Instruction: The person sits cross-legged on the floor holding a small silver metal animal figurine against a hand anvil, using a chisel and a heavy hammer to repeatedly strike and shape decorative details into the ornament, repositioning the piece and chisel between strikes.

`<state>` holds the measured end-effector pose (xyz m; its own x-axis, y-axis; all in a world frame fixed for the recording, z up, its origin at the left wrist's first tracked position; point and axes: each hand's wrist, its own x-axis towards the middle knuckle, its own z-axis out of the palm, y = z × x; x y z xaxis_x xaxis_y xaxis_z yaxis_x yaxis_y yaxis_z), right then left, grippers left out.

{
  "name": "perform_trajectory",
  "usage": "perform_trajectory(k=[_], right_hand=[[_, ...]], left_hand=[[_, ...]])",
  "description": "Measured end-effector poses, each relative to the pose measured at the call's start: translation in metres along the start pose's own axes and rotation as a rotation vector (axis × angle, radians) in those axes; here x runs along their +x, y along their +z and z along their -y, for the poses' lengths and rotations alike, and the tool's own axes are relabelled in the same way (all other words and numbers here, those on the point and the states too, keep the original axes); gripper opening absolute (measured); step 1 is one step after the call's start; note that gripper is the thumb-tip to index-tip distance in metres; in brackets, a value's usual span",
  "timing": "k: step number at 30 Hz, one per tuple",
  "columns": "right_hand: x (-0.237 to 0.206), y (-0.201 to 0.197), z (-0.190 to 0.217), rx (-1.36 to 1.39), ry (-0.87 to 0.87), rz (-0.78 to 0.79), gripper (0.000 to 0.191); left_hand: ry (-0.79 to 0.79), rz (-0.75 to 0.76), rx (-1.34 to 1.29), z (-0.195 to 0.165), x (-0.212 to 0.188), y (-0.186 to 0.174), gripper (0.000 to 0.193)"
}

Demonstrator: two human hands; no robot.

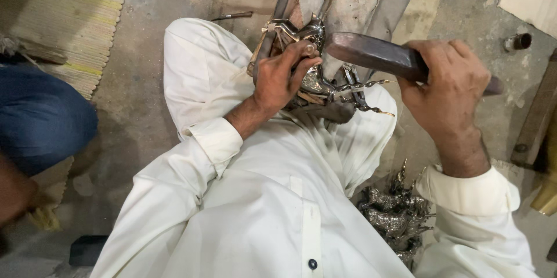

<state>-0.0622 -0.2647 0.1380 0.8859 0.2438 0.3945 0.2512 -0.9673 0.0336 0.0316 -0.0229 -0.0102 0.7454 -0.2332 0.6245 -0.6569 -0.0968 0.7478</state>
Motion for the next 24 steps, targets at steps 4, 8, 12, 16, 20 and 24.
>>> perform_trajectory(k=[4,8,12,16,20,24], right_hand=[[0.031,-0.009,0.005,-0.190,-0.140,-0.055,0.012],[0.044,-0.027,0.010,-0.442,-0.289,-0.028,0.013],[0.051,-0.044,0.002,-0.381,-0.270,0.067,0.025],[0.044,-0.042,-0.001,-0.457,-0.291,0.068,0.020],[0.033,-0.042,-0.003,-0.405,-0.209,0.154,0.022],[0.031,-0.043,-0.007,-0.489,-0.229,0.157,0.018]], left_hand=[[0.002,-0.003,0.061,-0.003,0.002,-0.001,0.032],[0.017,0.069,0.144,-0.003,0.005,-0.004,0.026],[0.007,0.037,0.051,-0.005,0.007,-0.003,0.025],[0.035,0.067,0.109,-0.006,0.006,-0.004,0.027],[0.056,0.080,0.078,-0.006,0.007,-0.006,0.030],[0.060,0.070,0.055,-0.006,0.007,-0.005,0.032]])
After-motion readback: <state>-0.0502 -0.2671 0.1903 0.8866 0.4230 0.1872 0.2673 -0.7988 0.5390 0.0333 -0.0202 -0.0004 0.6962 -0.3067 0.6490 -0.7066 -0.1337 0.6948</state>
